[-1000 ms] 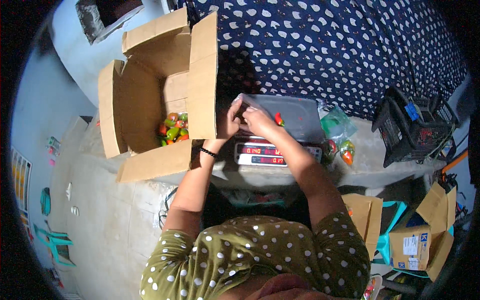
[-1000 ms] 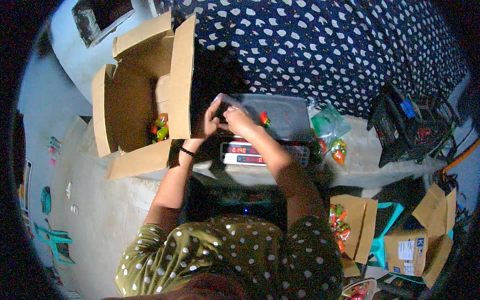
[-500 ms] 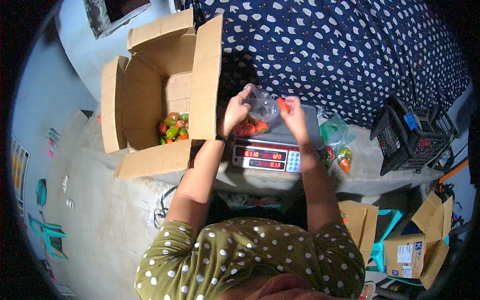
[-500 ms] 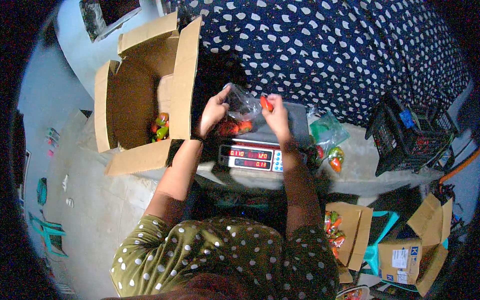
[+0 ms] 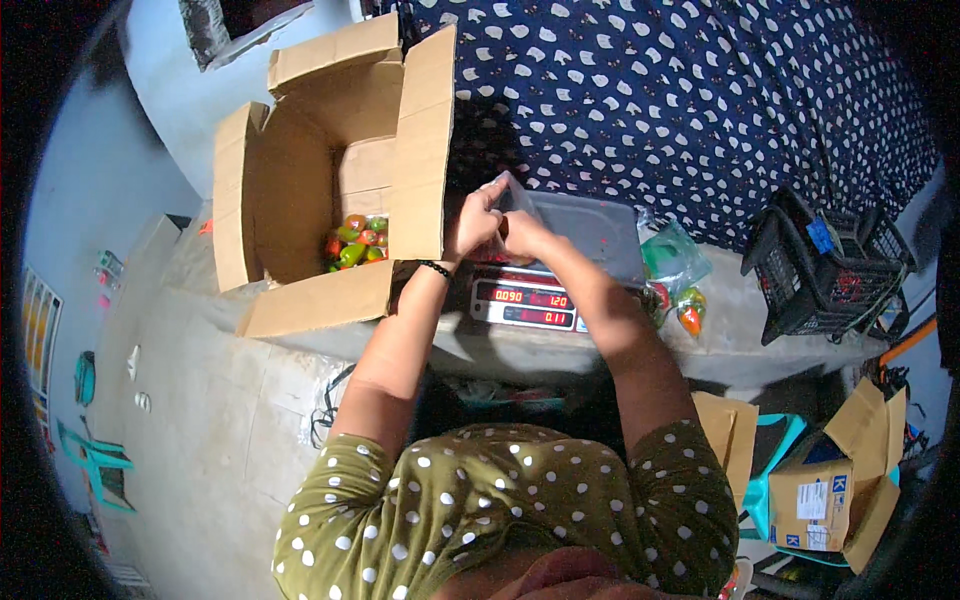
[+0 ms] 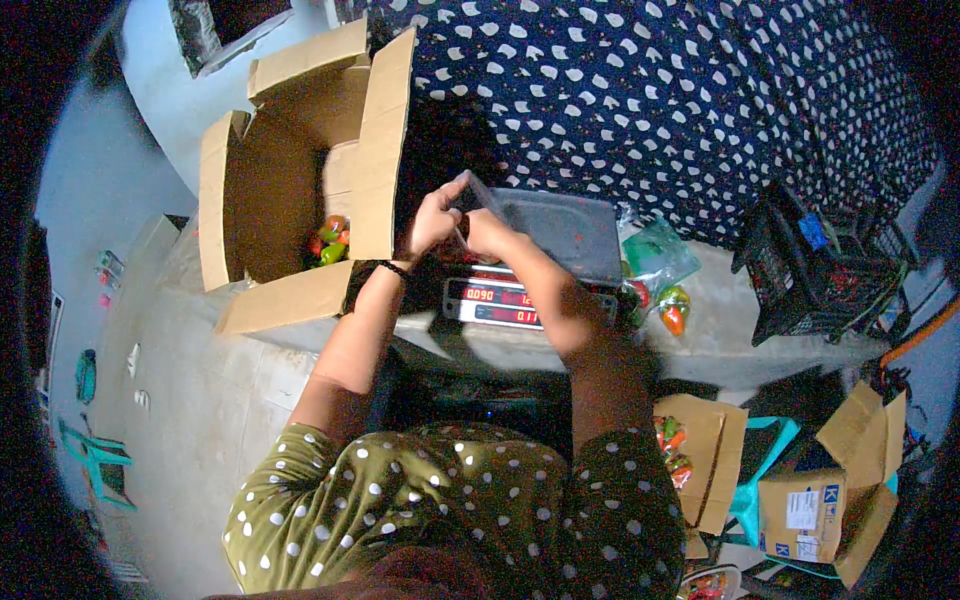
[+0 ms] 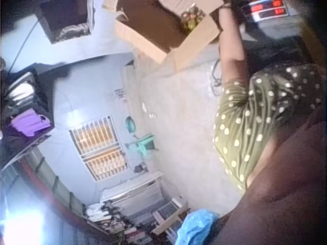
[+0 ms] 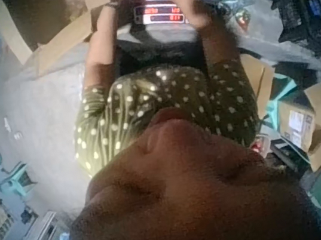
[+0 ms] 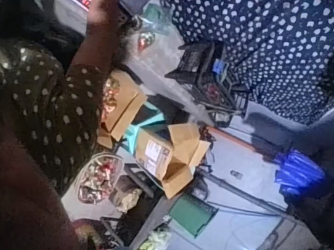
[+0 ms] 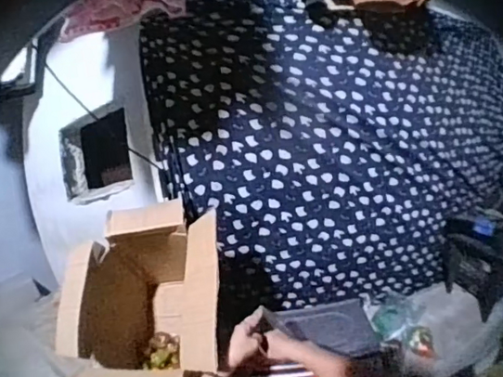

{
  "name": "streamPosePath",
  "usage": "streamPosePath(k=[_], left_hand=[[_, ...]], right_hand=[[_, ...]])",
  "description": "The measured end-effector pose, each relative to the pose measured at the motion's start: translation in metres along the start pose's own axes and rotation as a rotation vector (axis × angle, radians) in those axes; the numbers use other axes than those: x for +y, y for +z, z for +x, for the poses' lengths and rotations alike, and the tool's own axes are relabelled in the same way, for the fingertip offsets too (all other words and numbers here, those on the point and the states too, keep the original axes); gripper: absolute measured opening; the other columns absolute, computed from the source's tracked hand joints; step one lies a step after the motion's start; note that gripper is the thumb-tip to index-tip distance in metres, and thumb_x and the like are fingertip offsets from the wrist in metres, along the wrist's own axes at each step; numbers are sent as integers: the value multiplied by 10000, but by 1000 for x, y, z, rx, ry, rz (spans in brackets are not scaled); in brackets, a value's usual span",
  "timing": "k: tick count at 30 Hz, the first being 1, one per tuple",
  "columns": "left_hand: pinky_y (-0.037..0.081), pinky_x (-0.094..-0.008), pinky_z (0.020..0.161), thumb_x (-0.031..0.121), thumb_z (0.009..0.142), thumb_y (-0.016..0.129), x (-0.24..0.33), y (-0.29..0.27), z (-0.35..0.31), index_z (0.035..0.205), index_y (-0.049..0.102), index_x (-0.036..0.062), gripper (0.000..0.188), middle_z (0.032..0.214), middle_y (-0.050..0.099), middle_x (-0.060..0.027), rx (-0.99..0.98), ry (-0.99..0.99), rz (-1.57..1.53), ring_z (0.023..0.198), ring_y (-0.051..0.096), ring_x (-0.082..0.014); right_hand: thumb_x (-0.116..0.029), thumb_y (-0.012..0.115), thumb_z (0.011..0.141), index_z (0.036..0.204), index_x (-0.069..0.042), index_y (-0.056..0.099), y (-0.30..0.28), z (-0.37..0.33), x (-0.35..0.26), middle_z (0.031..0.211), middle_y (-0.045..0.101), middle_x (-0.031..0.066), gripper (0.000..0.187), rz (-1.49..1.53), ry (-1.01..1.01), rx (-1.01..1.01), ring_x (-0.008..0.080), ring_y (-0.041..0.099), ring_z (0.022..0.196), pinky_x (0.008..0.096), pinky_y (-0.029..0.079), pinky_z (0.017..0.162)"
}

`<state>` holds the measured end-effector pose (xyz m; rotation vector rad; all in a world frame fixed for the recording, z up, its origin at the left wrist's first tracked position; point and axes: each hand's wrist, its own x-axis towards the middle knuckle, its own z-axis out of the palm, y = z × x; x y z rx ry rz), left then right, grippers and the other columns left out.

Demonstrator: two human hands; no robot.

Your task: The person picks up several small multi-colored peppers from a cardboard box, places them on a digital scale, transfers them into a plastic bag, and ties the bag with a wire.

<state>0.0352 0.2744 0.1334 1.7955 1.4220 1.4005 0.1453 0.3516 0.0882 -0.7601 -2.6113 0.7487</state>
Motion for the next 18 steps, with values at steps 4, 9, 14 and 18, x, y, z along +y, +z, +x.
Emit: streamPosePath(k=[4, 9, 14, 18], left_hand=[[258, -272, 1002, -121, 584, 378, -13, 4, -3, 1228, 412, 1, 656, 1269, 417, -161, 141, 63, 45, 1195, 378, -232], [322, -289, 969, -56, 629, 402, 28, -2, -16, 1125, 518, 20, 515, 1180, 502, -149, 209, 90, 263, 1118, 465, -245], [438, -320, 833, -7, 676, 445, 91, 2, -24, 884, 639, 26, 287, 936, 609, -151, 302, 191, 317, 924, 574, -268], [487, -298, 610, 62, 714, 469, 146, -20, -42, 792, 640, 7, 196, 712, 617, -134, 238, 166, 301, 604, 609, -210]], right_hand=[[-282, 516, 779, 744, -49, 585, -30, -8, -14, 780, 597, 189, 246, -408, -102, -61, 361, 580, 749, 420, 449, 647], [-425, 486, 796, 738, -120, 628, -121, -64, -55, 764, 614, 115, 341, -629, -393, -79, 302, 584, 766, 417, 449, 735], [-64, 538, 702, 754, -79, 567, -159, -97, -63, 749, 608, 95, 61, -744, -545, 263, 265, 587, 777, 414, 400, 852], [-68, 518, 761, 847, -51, 545, -177, -125, -118, 759, 580, 139, 92, -442, -651, 482, 317, 569, 739, 385, 440, 698]])
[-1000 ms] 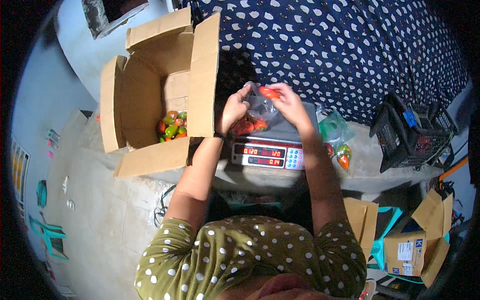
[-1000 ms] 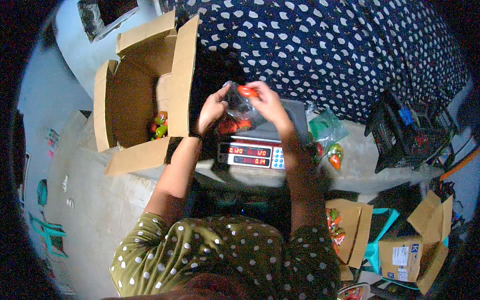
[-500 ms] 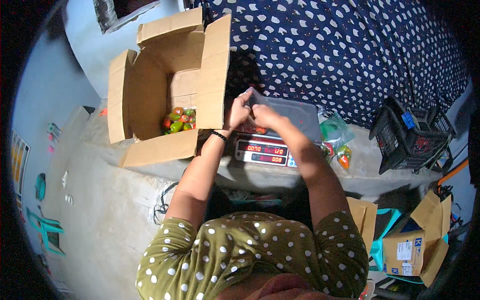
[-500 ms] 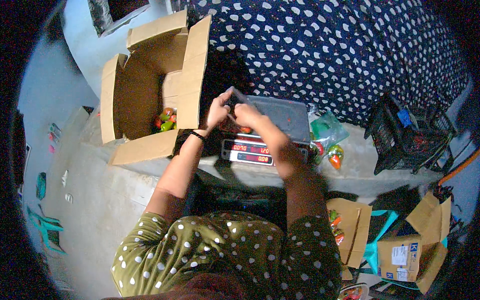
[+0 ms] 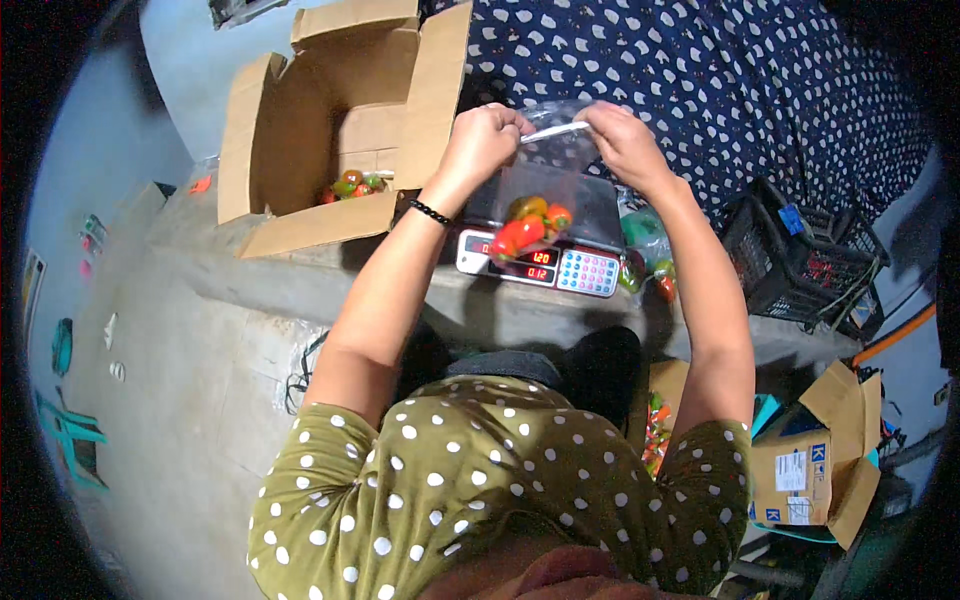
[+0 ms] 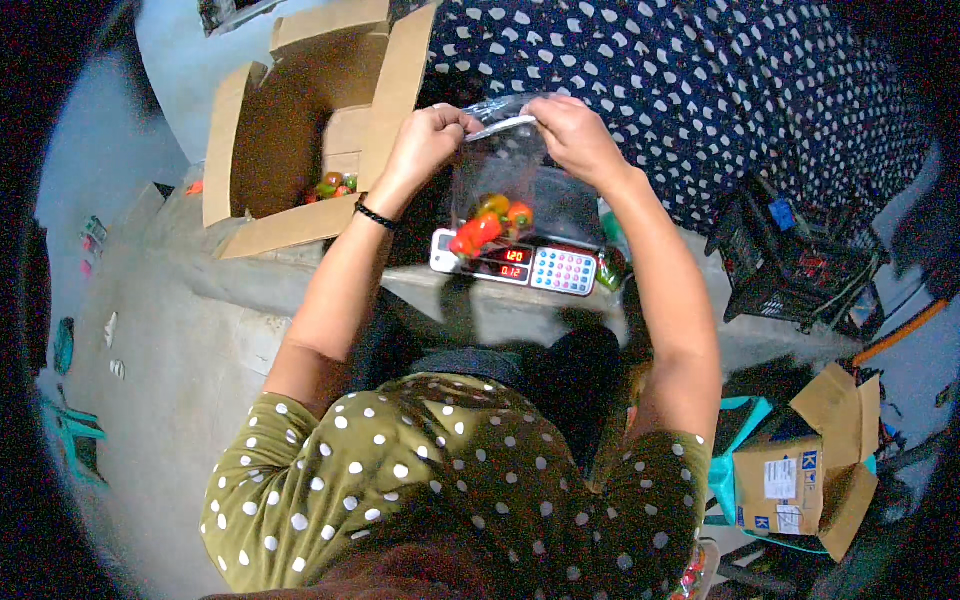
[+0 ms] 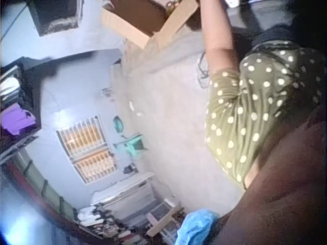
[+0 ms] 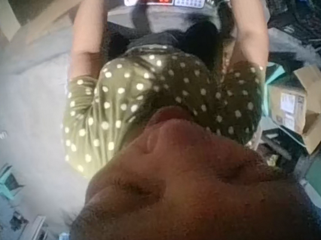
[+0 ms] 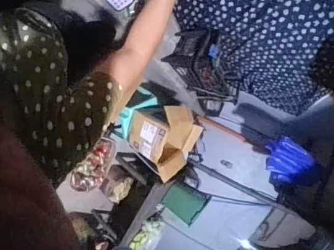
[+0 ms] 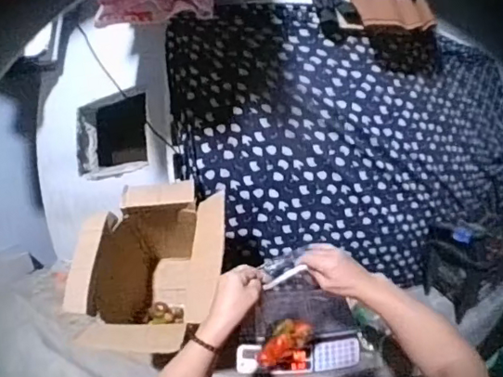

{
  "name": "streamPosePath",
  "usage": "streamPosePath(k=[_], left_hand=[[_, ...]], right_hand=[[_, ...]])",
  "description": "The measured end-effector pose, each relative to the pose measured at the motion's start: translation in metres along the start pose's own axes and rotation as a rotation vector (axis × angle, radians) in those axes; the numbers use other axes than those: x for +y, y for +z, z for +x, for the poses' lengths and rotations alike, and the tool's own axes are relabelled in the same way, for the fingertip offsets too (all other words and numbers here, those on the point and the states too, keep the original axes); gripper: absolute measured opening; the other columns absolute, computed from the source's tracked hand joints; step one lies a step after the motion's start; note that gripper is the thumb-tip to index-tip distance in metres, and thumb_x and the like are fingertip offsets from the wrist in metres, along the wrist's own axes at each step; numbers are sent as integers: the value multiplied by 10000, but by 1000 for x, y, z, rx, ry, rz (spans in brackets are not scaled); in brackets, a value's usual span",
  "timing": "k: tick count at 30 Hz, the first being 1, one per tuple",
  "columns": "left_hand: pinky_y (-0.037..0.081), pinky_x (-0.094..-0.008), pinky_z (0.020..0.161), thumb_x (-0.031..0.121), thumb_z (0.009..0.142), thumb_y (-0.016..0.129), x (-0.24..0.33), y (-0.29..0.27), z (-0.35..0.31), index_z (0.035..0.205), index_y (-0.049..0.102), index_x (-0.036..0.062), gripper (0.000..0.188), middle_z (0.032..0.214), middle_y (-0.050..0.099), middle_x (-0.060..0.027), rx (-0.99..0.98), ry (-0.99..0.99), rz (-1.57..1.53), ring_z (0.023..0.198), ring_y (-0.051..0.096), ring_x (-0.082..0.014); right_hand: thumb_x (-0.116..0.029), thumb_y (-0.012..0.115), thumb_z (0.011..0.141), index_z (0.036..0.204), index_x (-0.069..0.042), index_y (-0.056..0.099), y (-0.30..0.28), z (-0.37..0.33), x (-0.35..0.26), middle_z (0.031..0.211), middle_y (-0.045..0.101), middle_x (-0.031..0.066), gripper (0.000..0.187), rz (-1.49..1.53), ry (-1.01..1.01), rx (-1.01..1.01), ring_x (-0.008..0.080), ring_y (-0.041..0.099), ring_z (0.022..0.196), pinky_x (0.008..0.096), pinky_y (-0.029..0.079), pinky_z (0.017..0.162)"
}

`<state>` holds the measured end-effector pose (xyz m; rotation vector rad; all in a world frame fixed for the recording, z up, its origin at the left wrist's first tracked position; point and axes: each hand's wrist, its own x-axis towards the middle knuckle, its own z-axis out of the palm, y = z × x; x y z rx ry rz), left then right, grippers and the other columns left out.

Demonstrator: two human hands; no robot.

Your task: The person picks up several small multi-colored peppers from a cardboard box, places them on a digital scale, transfers them into a plastic bag, and ties the bag with a wire.

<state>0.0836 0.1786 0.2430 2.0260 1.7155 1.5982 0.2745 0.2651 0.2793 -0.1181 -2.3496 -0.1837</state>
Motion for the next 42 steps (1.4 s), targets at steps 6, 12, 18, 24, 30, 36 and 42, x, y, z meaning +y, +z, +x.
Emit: streamPosePath(k=[6, 12, 18, 24, 30, 36, 42], left_hand=[[431, -246, 574, 234, 803, 496, 61, -72, 5, 768, 587, 10, 245, 702, 496, -54, -514, 14, -345, 643, 510, -128], [403, -298, 650, 221, 783, 596, 81, -108, -7, 695, 563, -36, 273, 829, 528, -108, -591, 405, 92, 738, 501, -186], [395, -300, 735, 209, 776, 587, 109, -143, -19, 667, 624, 8, 232, 836, 540, -78, -563, 375, -301, 789, 499, -167], [420, -321, 706, 331, 795, 573, 131, -156, -44, 608, 491, 49, 348, 529, 486, -18, -750, 103, -662, 538, 488, -140], [336, -330, 462, 257, 720, 663, 159, -168, -41, 556, 477, 28, 337, 512, 461, -64, -872, 406, -257, 437, 430, -204], [360, -276, 456, 180, 670, 693, 178, -185, -30, 585, 517, 23, 251, 569, 520, -64, -756, 576, -66, 503, 511, -183], [398, -190, 477, 37, 710, 669, 213, -186, -30, 727, 562, 3, 114, 633, 575, -42, -362, 267, -362, 548, 526, -76]], right_hand=[[-160, 511, 825, 789, -29, 525, -57, 37, -56, 657, 543, 138, 137, 95, 173, 117, 304, 533, 587, 354, 416, 528], [-242, 527, 833, 707, -35, 549, -71, 48, -89, 580, 502, 128, 244, 134, 23, -60, 261, 513, 504, 326, 388, 461], [-247, 522, 830, 728, -56, 592, -100, 54, -134, 589, 508, 105, 227, 157, -148, -212, 247, 524, 512, 314, 402, 462], [-443, 674, 656, 1026, -60, 492, -112, 53, -178, 654, 558, 138, 563, 220, 32, -207, 281, 574, 556, 360, 450, 515], [-402, 656, 676, 744, -66, 613, -111, 61, -179, 656, 584, 156, 346, 76, 84, -744, 319, 564, 569, 390, 434, 516], [-170, 667, 694, 578, -35, 479, -109, 62, -176, 633, 409, -13, 259, 678, 144, -313, 91, 433, 692, 246, 344, 602], [-347, 563, 813, 1054, -28, 475, -106, 81, -181, 874, 491, 15, 409, 1241, 433, -138, 39, 421, 661, 202, 350, 554]])
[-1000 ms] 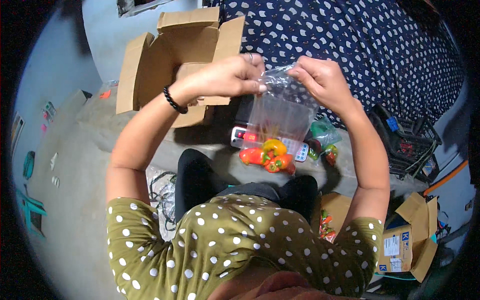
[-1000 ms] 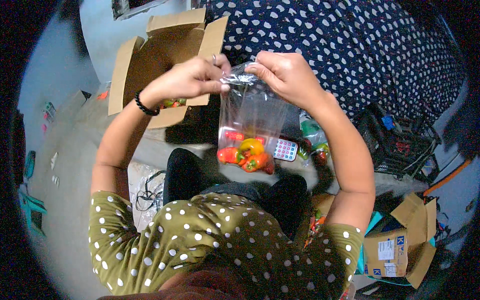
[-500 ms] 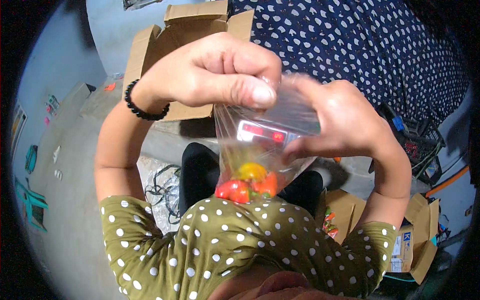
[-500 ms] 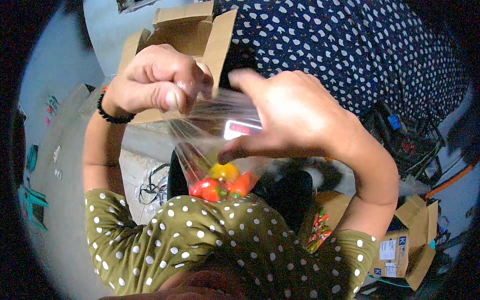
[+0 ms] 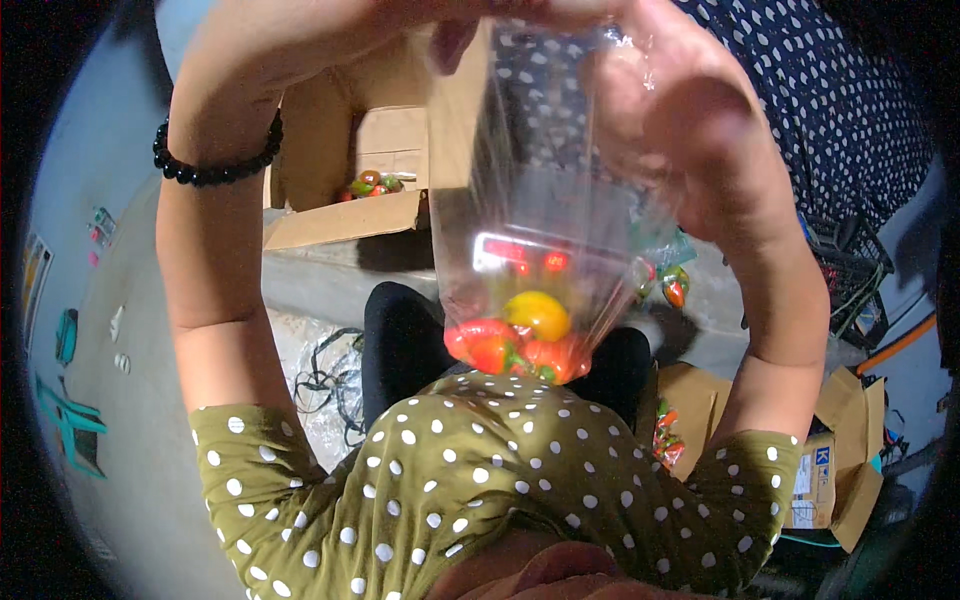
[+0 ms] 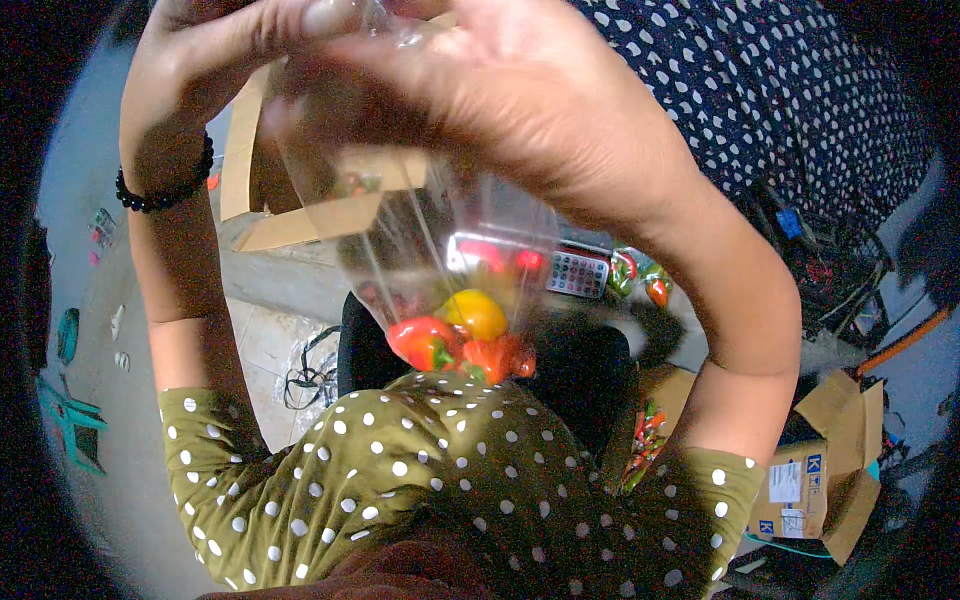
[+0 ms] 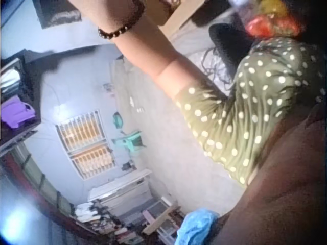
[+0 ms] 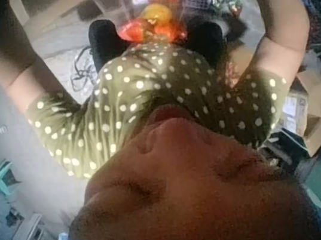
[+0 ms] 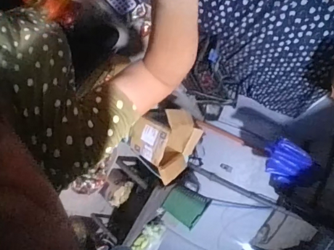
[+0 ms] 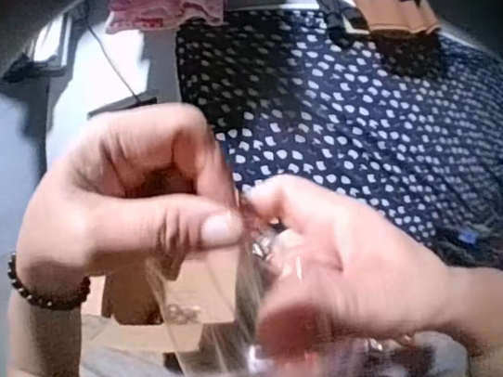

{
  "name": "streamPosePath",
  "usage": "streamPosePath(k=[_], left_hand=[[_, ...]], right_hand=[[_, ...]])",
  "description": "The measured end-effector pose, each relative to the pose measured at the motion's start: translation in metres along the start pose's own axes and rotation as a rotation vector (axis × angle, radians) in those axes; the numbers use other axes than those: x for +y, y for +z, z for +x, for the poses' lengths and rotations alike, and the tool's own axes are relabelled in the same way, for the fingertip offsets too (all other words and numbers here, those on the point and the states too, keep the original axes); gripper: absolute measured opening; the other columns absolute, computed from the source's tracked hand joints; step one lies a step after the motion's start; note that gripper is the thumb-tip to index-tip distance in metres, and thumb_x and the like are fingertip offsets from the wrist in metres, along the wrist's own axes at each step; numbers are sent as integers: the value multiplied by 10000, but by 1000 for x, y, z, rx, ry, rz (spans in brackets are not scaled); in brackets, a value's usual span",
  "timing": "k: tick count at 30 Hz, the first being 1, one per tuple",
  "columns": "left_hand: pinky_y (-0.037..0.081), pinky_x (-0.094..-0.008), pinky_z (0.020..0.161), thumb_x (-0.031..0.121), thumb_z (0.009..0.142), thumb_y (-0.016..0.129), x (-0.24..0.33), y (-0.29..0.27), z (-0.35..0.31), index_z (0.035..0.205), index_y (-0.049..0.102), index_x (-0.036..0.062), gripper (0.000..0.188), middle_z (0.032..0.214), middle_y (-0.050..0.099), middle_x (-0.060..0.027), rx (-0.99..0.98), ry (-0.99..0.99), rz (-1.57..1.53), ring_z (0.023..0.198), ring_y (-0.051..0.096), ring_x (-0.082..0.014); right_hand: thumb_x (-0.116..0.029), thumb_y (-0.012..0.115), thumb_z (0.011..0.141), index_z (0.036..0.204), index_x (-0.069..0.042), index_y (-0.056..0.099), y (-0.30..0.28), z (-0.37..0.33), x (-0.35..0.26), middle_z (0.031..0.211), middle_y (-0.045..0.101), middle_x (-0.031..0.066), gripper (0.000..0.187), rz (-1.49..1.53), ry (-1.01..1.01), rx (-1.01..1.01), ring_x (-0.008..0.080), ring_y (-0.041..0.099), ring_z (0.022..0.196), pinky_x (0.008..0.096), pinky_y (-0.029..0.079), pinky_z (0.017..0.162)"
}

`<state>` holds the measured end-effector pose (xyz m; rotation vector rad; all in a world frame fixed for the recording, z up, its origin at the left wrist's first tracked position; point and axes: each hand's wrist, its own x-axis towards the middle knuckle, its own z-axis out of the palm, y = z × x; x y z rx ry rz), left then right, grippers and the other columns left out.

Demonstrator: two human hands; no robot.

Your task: The person picks up several small multi-colored peppers from a cardboard box, places them on a digital scale, transfers them into a plastic bag, and ties the bag with a wire.

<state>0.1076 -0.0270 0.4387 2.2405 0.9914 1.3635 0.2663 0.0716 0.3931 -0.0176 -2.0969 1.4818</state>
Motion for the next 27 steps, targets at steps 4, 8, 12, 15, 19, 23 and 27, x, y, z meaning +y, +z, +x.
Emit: streamPosePath(k=[4, 8, 12, 15, 19, 23, 27], left_hand=[[422, -222, 587, 159, 759, 605, -64, -25, -1, 850, 541, 8, 188, 767, 564, -93, 268, 368, 32, 672, 535, -141], [393, -323, 859, 389, 773, 556, -83, 34, -45, 1258, 336, 61, 625, 1094, 469, -118, 409, 280, -522, 1001, 479, -217], [269, -397, 965, 443, 558, 731, -97, 101, -88, 1336, 34, 72, 1109, 1185, 424, -165, -51, -225, -1002, 1129, 383, -290], [225, -425, 1003, 440, 476, 796, -114, 116, -112, 1351, -96, 79, 1300, 1198, 424, -193, -264, -367, -1207, 1186, 343, -322], [224, -435, 988, 449, 504, 789, -123, 123, -123, 1333, -162, 76, 1316, 1144, 462, -183, -484, -235, -1053, 1155, 367, -334], [303, -376, 939, 399, 597, 746, -133, 130, -125, 1220, 292, 19, 859, 1102, 488, -150, -490, -6, -646, 1091, 432, -295], [360, -361, 902, 345, 634, 713, -139, 151, -127, 966, 509, 26, 504, 1053, 529, -136, -421, 1, -570, 1052, 480, -268]], right_hand=[[-165, 627, 767, 875, -17, 593, 2, 4, -12, 694, 556, -11, 186, -434, 146, -298, 48, 485, 624, 196, 394, 566], [-148, 637, 767, 828, -8, 591, 1, 8, 2, 673, 564, -3, 160, -370, -25, -347, 59, 535, 648, 216, 441, 600], [-151, 583, 807, 792, -14, 584, 10, 11, -3, 669, 572, 19, 139, -406, -160, -216, 82, 532, 599, 243, 439, 551], [-205, 500, 858, 717, -17, 516, 26, 13, -20, 581, 515, 35, 235, -620, -239, -183, 94, 472, 502, 238, 403, 472], [-169, 520, 826, 771, -43, 535, 30, 20, 4, 606, 517, 96, 138, -911, -587, -86, 187, 513, 515, 266, 408, 472], [-135, 565, 688, 707, -68, 539, 38, 27, 23, 596, 540, 130, 74, -1044, -770, -6, 299, 551, 541, 365, 420, 456], [-124, 559, 629, 670, -64, 527, 48, 31, 31, 563, 556, 139, 79, -1106, -787, -13, 325, 571, 531, 410, 438, 430]])
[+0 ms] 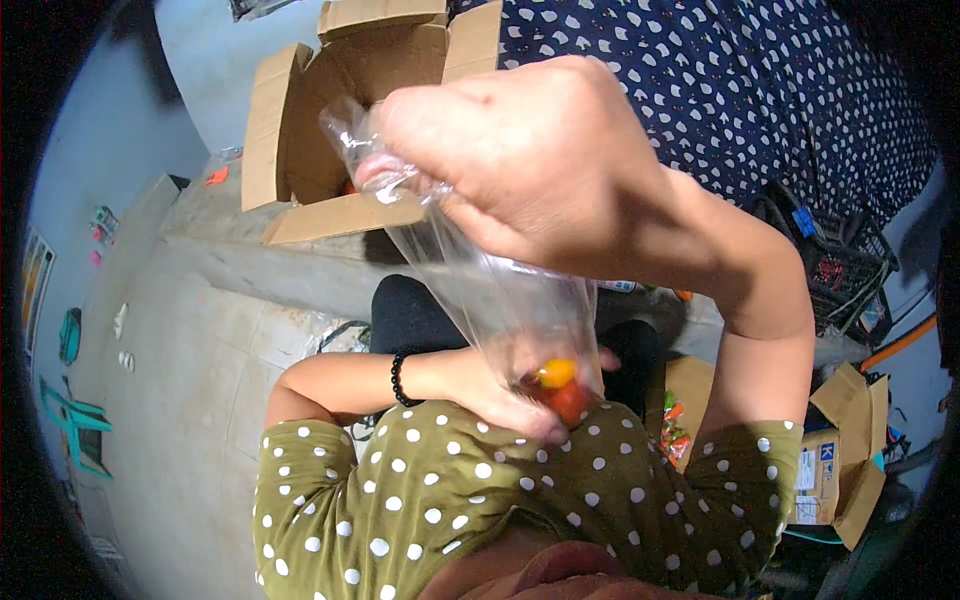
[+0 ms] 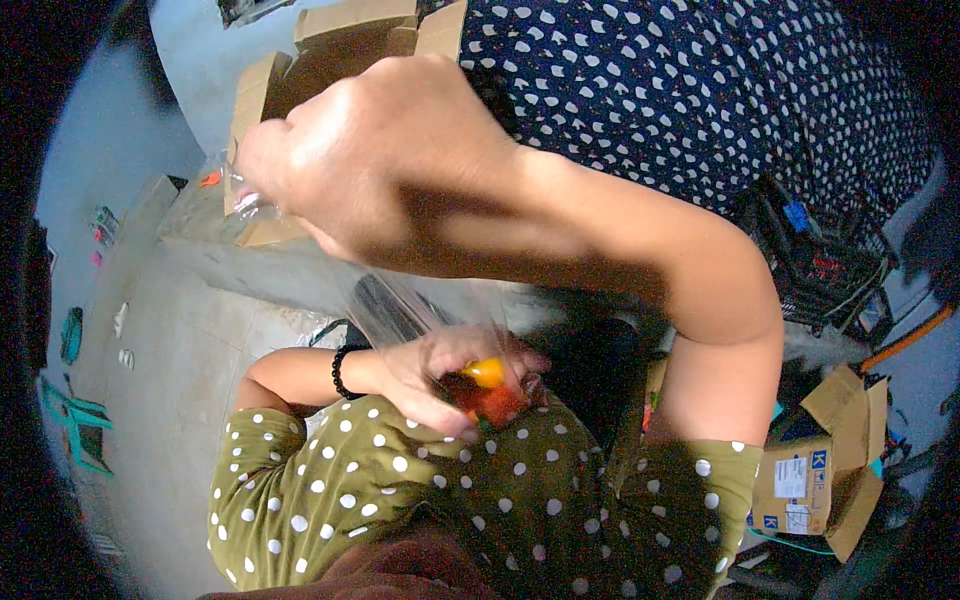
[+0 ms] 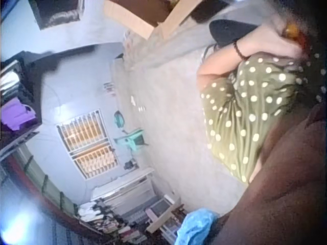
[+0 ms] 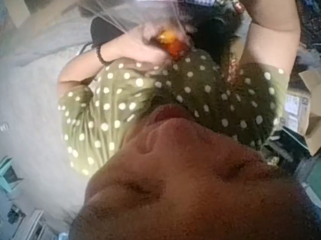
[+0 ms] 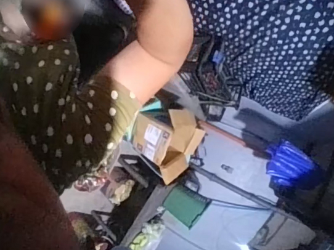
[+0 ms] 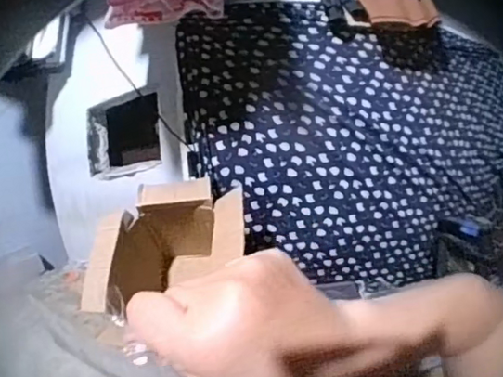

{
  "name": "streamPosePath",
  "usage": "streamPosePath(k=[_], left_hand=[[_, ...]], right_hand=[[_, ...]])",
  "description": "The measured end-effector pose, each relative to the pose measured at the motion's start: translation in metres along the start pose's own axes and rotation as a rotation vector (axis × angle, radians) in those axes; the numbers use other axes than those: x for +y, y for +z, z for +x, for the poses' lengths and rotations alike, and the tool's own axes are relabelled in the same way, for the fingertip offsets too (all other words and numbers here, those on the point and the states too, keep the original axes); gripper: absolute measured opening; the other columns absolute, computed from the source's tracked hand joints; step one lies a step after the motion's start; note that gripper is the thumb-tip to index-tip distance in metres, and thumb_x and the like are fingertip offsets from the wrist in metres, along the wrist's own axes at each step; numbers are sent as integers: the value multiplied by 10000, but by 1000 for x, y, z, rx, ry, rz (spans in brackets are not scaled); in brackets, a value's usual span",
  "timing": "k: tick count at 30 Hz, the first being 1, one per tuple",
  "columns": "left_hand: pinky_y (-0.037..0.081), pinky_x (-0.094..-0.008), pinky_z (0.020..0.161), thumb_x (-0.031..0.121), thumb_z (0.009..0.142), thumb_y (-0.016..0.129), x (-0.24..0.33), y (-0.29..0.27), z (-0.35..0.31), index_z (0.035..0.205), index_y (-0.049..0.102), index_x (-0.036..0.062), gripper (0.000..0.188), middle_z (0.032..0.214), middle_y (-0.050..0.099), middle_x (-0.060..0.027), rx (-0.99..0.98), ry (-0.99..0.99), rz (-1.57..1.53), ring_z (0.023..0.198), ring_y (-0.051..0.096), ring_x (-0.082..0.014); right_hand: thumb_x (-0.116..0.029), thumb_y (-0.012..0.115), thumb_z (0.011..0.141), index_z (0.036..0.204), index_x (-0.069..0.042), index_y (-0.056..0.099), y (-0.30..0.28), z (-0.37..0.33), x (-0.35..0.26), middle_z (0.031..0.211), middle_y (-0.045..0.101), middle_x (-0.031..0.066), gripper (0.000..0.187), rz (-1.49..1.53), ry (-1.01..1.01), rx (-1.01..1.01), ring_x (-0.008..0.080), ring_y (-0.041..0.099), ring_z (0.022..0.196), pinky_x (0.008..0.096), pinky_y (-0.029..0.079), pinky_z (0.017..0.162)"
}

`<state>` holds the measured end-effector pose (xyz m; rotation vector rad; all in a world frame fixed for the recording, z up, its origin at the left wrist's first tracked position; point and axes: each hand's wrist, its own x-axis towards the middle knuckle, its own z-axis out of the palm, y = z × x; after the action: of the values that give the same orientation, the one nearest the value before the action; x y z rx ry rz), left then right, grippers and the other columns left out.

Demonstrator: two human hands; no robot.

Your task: The person picks up several small multi-colored peppers from a cardboard box, places them on a digital scale, transfers them into a plastic bag, and ties the bag with a wire.

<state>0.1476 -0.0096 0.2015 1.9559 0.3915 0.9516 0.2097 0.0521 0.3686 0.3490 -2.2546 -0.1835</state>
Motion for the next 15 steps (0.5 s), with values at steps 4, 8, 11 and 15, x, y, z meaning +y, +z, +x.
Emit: streamPosePath(k=[4, 8, 11, 15], left_hand=[[374, -384, 800, 322, 792, 553, 0, -2, 8, 853, 570, 44, 286, 867, 550, -103, -93, 26, 217, 863, 503, -269], [383, -363, 760, 293, 846, 481, -19, -1, 1, 809, 582, 30, 284, 843, 556, -98, 0, 137, 367, 838, 506, -255], [386, -309, 728, 286, 891, 415, -28, -22, -9, 780, 568, 22, 324, 819, 549, -82, 122, -117, 31, 789, 501, -200], [405, -273, 761, 270, 885, 452, -59, -46, -27, 860, 564, 13, 281, 843, 555, -57, 337, -275, -119, 839, 495, -142]], right_hand=[[-116, 548, 627, 701, -64, 542, 11, 0, -2, 591, 573, 136, 91, -4, 1, -61, 316, 583, 552, 407, 454, 450], [-160, 557, 674, 684, -62, 528, 13, -6, 3, 617, 579, 139, 103, -28, 0, -28, 307, 585, 570, 400, 453, 468], [-252, 616, 742, 828, -49, 543, 8, -13, 19, 595, 547, 99, 233, 332, 321, 164, 214, 585, 578, 320, 452, 525], [-218, 657, 750, 1252, -44, 338, 41, -112, 58, 1138, 473, 97, 620, 1131, 584, 80, 210, 453, 1053, 297, 363, 876]])
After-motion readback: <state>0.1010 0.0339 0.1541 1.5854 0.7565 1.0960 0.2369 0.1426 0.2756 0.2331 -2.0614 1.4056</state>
